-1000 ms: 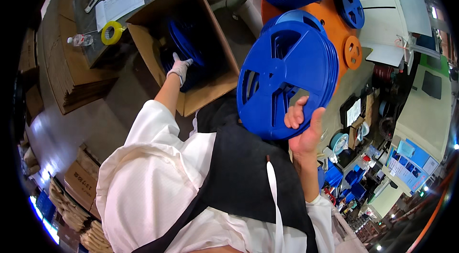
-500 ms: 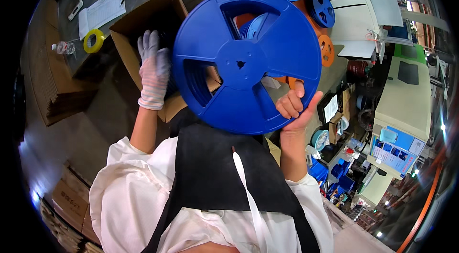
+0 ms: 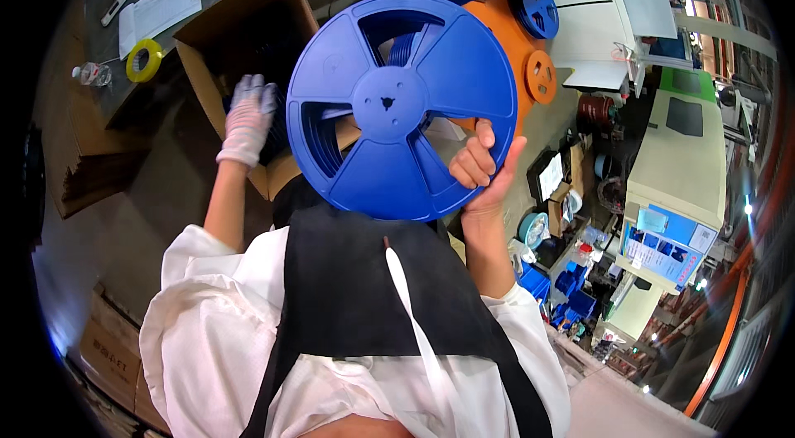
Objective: The person packs blue plastic spools into a cardboard box. They repeatedly pick up spools from a stack, inspect them, and place them into the box one by one.
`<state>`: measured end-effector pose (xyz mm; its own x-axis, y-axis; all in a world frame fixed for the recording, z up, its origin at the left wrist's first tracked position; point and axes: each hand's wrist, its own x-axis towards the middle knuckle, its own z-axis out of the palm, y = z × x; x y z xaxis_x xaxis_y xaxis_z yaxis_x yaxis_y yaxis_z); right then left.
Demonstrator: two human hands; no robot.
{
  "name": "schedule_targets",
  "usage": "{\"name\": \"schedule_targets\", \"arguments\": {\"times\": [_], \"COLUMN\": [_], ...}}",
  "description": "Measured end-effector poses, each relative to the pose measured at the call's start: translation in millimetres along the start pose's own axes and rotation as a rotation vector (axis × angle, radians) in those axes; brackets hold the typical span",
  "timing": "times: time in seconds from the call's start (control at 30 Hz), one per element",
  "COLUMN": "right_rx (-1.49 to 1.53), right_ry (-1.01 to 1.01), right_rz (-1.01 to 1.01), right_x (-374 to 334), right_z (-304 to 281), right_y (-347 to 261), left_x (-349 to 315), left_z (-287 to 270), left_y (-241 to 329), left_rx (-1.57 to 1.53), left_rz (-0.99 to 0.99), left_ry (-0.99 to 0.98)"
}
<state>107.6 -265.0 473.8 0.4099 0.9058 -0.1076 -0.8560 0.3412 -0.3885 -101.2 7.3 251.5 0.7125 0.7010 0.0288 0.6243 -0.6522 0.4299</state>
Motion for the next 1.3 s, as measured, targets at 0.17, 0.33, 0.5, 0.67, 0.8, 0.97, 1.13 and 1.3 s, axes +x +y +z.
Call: {"name": "schedule_targets", "arguments": {"times": [0.17, 0.33, 0.5, 0.67, 0.8, 0.97, 1.13, 1.3], "right_rx": [0.093, -0.206, -0.77, -0.99, -0.982, -0.962, -0.816, -0.557], "right_ry": [0.001, 0.03, 0.239, 0.341, 0.501, 0.588, 0.572, 0.42], "right_rz": [-0.092, -0.061, 0.059, -0.022, -0.012, -0.061, -0.127, -0.155], "right_x": [17, 45, 55, 48, 45, 40, 31, 17], "right_z": [1, 32, 67, 59, 46, 30, 15, -7], "right_y": [-3, 21, 86, 63, 62, 43, 25, -4], "left_x": [-12, -6, -12, -41, -48, -47, -46, -43], "left_z": [-42, -88, -69, -92, -89, -86, -88, -88], "left_y": [32, 107, 130, 80, 43, 40, 42, 36], "left_rx": [-0.237, -0.726, -1.476, -2.556, -2.978, -3.048, -3.07, -3.059], "left_rz": [-0.059, -0.039, -0.4, -0.351, 0.02, 0.073, -0.085, 0.055], "left_ry": [0.385, 0.131, -0.273, -0.292, -0.358, -0.359, -0.312, -0.539]}}
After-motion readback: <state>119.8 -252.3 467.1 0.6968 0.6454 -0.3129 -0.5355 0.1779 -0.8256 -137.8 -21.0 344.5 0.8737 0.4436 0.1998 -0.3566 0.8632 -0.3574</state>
